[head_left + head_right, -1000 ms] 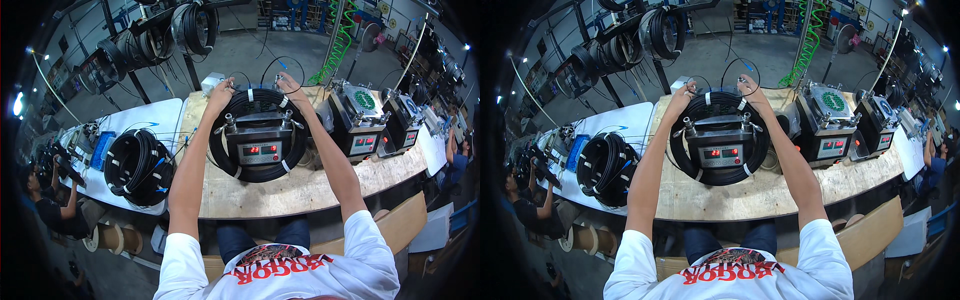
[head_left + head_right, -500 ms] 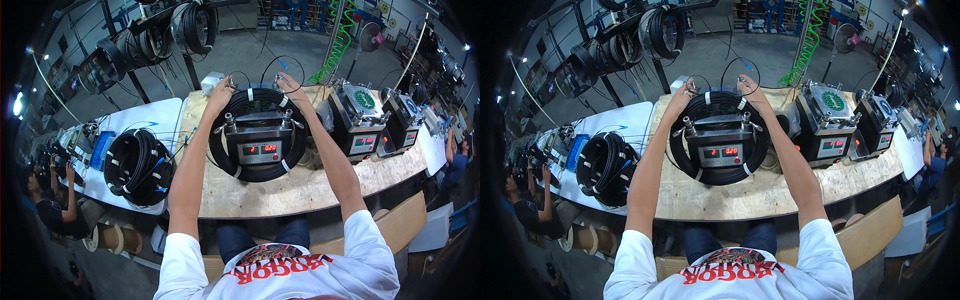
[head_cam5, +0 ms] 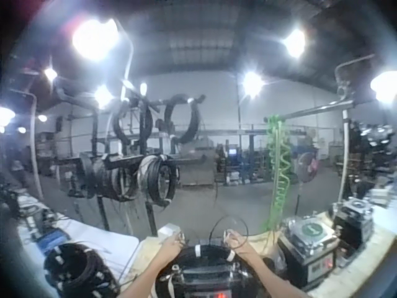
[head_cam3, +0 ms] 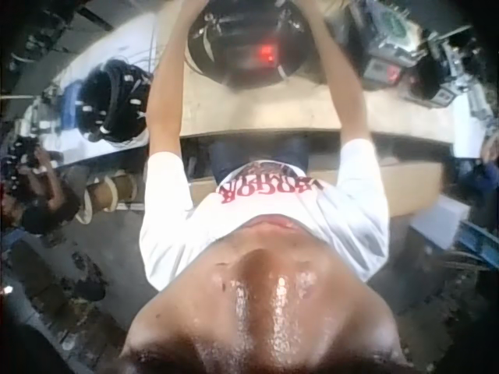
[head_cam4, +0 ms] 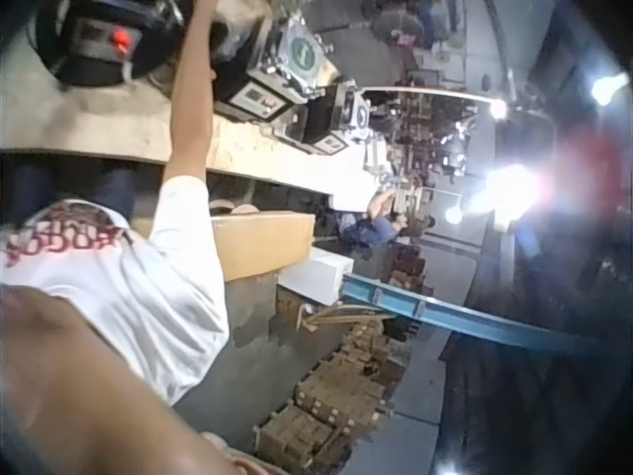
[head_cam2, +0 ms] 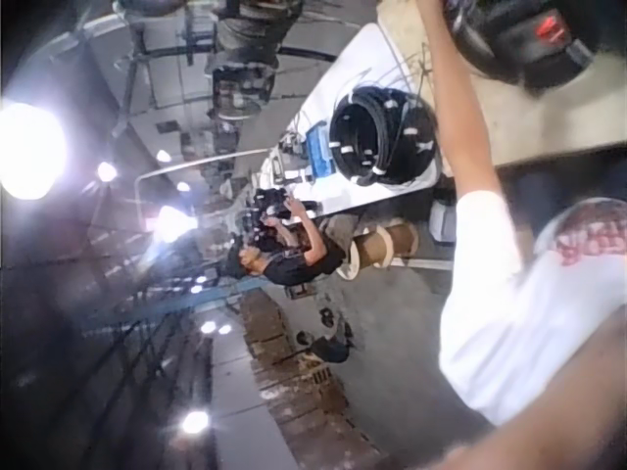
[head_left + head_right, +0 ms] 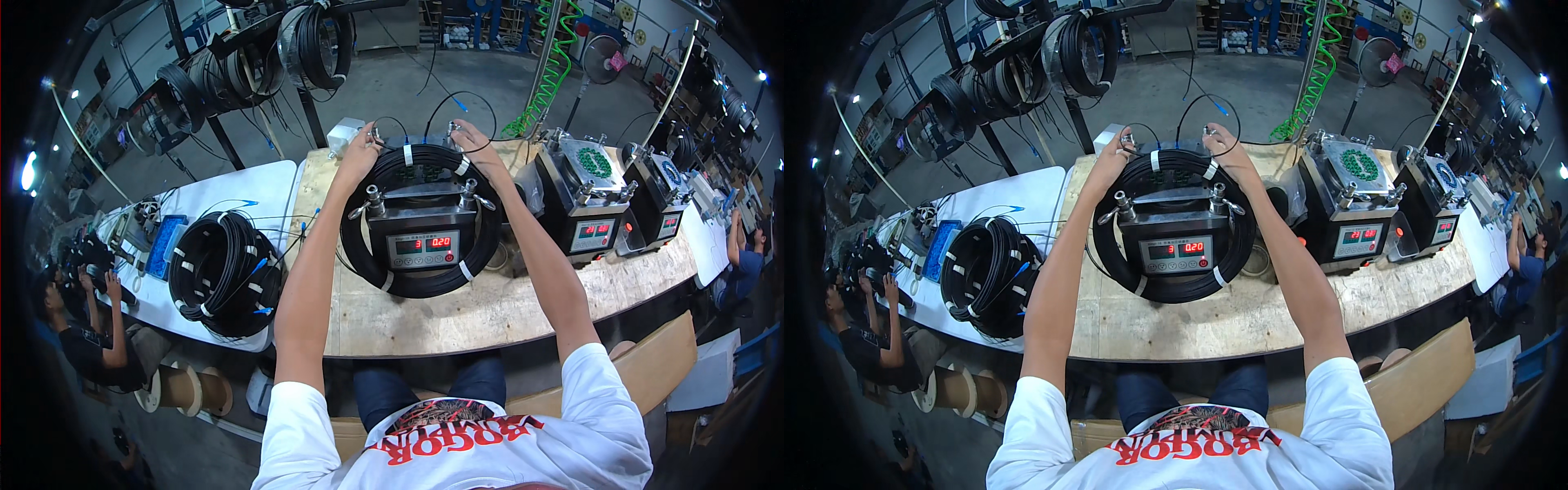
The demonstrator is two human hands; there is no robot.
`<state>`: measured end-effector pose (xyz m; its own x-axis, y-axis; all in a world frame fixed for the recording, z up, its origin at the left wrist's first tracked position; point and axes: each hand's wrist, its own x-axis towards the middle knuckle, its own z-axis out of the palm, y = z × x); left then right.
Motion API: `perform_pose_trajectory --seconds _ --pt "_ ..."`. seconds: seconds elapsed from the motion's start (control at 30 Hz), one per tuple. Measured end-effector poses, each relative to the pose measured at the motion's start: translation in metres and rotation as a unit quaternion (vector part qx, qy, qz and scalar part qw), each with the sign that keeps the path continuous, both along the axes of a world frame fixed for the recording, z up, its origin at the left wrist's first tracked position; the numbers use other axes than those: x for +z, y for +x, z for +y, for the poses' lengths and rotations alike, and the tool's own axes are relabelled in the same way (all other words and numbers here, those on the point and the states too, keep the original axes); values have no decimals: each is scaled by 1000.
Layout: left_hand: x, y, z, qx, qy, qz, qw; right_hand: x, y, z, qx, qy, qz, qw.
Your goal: The person opens a machine, sprays and wipes the interior, and pours liquid onto the surface before securing a metal plate inside. They then attach fiber optic connectors from a cable coil to the machine, tighten the assembly with knobs, and hang the finished coil on a rack.
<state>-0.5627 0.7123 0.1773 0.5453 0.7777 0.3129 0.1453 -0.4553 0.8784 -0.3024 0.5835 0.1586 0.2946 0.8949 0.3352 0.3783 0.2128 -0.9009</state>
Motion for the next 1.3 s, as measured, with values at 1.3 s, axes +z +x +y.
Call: perform_pose_trajectory --seconds 1.3 --pt "1 1 -3 2 0 -4 1000 0 0 -1 6 10 20 1000"
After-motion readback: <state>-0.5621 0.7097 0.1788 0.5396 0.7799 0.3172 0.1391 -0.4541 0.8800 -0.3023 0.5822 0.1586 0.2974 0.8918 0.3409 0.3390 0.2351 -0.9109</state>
